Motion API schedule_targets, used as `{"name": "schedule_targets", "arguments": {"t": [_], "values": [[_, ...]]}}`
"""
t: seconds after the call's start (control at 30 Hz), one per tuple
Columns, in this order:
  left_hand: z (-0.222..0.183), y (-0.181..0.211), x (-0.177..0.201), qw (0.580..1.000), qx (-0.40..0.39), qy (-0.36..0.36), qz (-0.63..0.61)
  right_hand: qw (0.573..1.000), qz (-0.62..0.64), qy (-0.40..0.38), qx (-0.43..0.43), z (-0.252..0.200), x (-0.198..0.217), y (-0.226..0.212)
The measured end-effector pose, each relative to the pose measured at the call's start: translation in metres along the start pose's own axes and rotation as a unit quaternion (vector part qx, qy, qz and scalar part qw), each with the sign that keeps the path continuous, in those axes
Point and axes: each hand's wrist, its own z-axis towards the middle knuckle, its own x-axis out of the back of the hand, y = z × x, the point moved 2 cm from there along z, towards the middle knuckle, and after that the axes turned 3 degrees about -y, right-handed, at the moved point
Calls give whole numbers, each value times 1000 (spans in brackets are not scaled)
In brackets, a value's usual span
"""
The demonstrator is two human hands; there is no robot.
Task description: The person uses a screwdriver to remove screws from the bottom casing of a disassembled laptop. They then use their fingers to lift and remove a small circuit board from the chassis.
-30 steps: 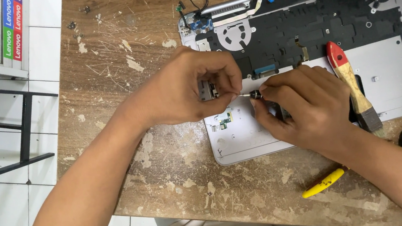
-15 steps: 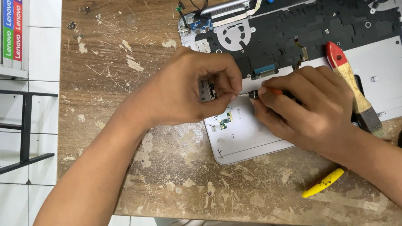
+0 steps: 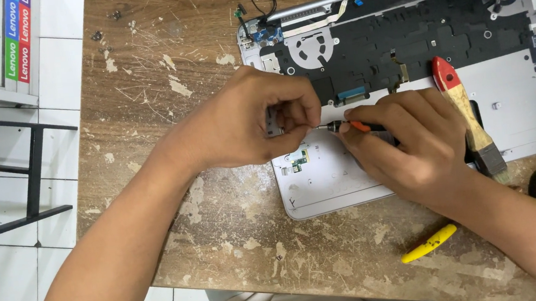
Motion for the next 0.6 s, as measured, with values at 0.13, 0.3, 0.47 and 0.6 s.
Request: {"name": "schedule_targets", "arguments": {"t": [0.13, 0.3, 0.47, 0.6], "values": [[-1, 2, 3, 1000, 8, -15, -5, 1000, -2, -16, -6, -1, 1, -1], [-2, -7, 2, 999, -40, 8, 8, 998, 29, -42, -23, -3, 3, 0], [-3, -13, -3, 995, -94, 41, 12, 991, 119, -14, -67, -18, -7, 0], [-3, -13, -10, 992, -103, 58, 37, 940, 246, 12, -237, -43, -12, 2]]}}
